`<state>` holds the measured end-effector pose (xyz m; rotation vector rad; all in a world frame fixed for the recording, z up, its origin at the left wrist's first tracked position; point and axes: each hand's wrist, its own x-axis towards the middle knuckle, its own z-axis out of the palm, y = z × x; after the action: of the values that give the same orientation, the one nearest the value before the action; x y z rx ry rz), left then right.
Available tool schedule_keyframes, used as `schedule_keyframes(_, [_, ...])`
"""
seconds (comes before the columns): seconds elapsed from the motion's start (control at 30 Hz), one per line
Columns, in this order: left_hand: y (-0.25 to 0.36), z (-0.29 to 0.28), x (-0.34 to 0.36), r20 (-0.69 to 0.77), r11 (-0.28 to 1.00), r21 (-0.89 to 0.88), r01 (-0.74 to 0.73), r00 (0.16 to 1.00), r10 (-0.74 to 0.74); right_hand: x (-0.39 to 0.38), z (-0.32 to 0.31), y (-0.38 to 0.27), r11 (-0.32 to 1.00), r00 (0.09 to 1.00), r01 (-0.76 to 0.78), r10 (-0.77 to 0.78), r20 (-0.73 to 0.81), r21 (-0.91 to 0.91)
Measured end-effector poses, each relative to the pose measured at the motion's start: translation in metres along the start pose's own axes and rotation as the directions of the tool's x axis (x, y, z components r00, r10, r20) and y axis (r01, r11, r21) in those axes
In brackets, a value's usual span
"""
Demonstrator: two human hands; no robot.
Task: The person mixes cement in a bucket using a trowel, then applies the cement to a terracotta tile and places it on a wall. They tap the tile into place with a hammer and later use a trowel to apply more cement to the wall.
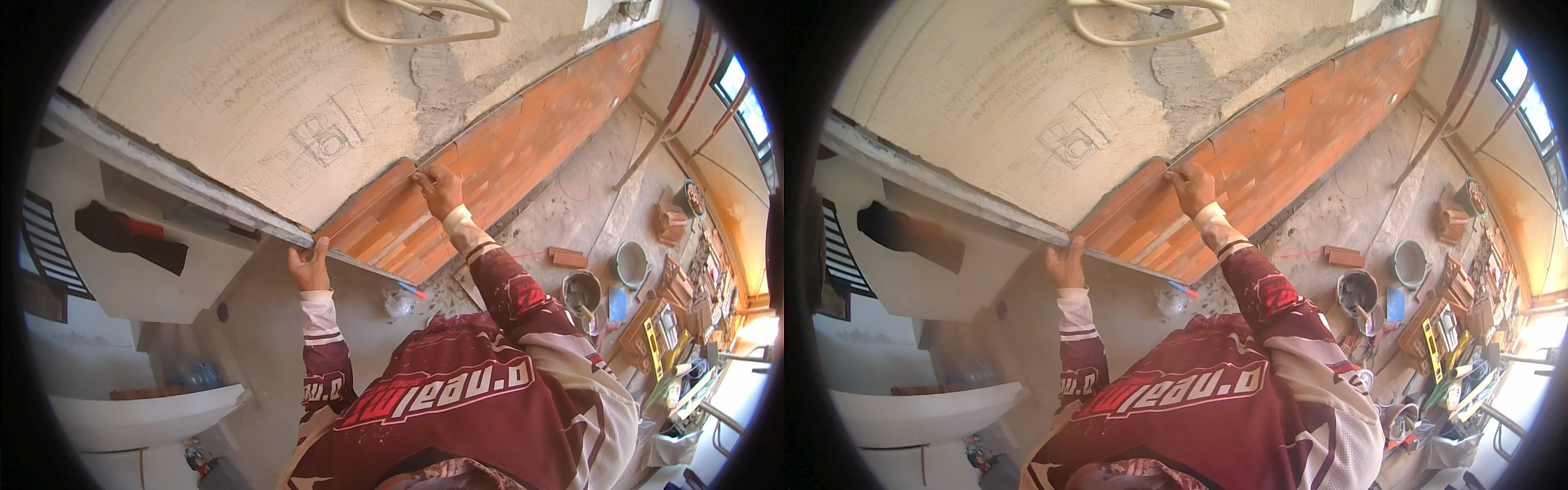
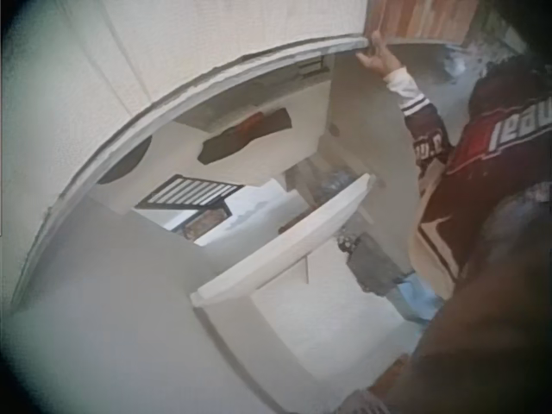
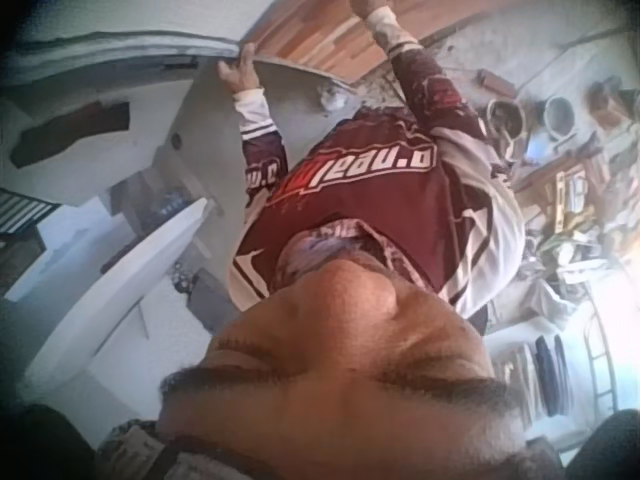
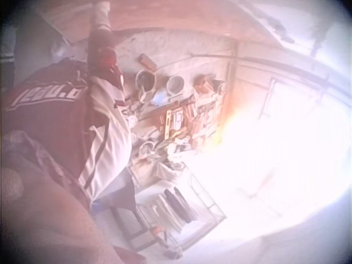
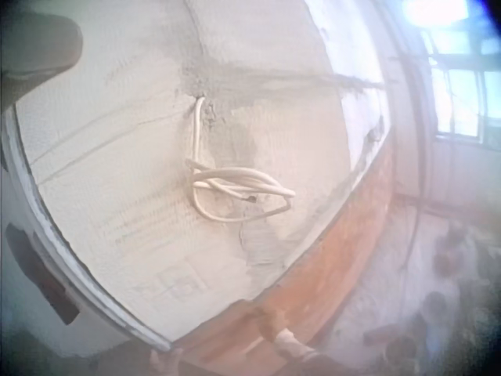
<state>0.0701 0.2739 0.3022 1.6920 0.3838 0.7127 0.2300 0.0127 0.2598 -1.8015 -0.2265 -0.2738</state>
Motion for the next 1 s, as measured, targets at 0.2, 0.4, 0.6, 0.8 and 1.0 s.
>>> schedule_keyframes(0.2, [0.006,0.006,0.007,-0.038,1.0,-0.006,0.025,0.999,-0.025,-0.001,-0.007,-0.013,0.999,0.999,0.033,-0.033,0.011,-0.009])
schedule_keyframes(0.4, [-0.024,-0.018,0.011,-0.054,0.99,0.109,0.094,0.995,-0.089,-0.054,-0.017,0.023,0.997,1.0,0.013,-0.012,0.021,-0.075])
schedule_keyframes(0.6, [-0.037,0.008,-0.032,-0.097,0.971,0.205,0.125,0.989,-0.107,-0.273,-0.116,0.233,0.733,0.765,-0.394,0.596,0.244,-0.554])
schedule_keyframes(0.8, [-0.185,-0.037,-0.115,0.294,0.78,0.3,0.549,0.725,-0.623,-0.564,-0.234,0.241,-0.2,-0.079,-0.829,0.966,-0.245,-0.522])
schedule_keyframes(1.0, [-0.291,-0.087,-0.226,0.535,0.536,0.837,0.115,0.036,-0.844,-0.647,-0.212,0.164,-0.328,-0.23,-0.898,0.919,-0.32,-0.295])
